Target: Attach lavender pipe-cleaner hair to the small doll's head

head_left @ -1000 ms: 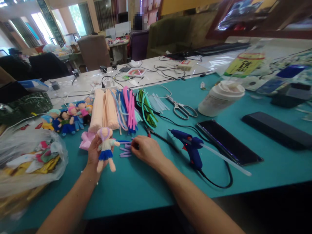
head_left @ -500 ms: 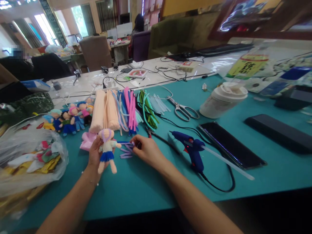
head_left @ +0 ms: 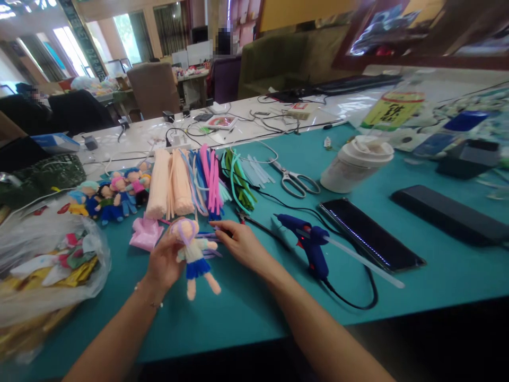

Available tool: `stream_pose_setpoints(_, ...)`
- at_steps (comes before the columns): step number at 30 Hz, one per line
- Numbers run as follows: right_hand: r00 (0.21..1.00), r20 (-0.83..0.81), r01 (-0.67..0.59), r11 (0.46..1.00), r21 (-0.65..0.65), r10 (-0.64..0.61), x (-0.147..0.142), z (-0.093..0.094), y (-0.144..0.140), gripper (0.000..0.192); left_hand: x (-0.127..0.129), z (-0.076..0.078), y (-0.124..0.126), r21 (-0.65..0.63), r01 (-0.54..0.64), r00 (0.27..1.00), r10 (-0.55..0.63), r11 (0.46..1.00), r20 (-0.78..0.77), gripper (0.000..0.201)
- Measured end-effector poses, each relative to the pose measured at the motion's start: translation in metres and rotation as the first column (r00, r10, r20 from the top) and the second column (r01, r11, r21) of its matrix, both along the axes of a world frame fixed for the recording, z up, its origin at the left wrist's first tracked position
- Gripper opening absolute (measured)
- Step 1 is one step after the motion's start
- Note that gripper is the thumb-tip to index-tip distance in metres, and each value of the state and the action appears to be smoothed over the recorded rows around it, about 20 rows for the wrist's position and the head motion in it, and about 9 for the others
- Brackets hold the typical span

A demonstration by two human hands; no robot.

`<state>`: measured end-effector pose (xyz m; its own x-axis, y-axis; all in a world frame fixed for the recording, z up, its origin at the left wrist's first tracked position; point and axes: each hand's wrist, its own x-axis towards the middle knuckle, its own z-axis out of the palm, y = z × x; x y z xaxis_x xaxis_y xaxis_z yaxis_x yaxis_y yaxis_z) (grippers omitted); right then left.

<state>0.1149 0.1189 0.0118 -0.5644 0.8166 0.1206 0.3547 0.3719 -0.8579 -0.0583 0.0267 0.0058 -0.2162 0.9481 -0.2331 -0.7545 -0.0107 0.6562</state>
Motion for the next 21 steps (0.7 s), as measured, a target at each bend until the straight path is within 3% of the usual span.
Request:
stream_pose_setpoints(7, 0.981, -0.182, 0.063, 0.997, -0.049, -0.071, 0.021, -0.002, -0.020, 0.035, 0.020, 0.010, -0.006, 0.167, 0.177, 0.968, -0.141, 0.970, -0.206, 0.041)
stream_pose_setpoints(14, 0.913, -0.309, 0.248, 0.963, -0.103, -0.268, 0.065, 0.009, -0.066, 0.019, 0.034, 0.000, -0.014, 0.297, 0.242, 0.878, -0.078, 0.924, -0.472, 0.036)
stream_pose_setpoints(18, 0.910, -0.327, 0.306, 0.945, 0.119, -0.253, 0.078, 0.026, -0.089, 0.016, 0.039, -0.001, -0.021, 0.387, 0.250, 0.809, 0.028, 0.888, -0.587, 0.033)
stream_pose_setpoints(21, 0.928, -0.309, 0.306, 0.901, 0.307, -0.210, 0.078, 0.036, -0.100, 0.020, 0.042, -0.002, -0.026, 0.403, 0.290, 0.747, 0.058, 0.868, -0.662, 0.035)
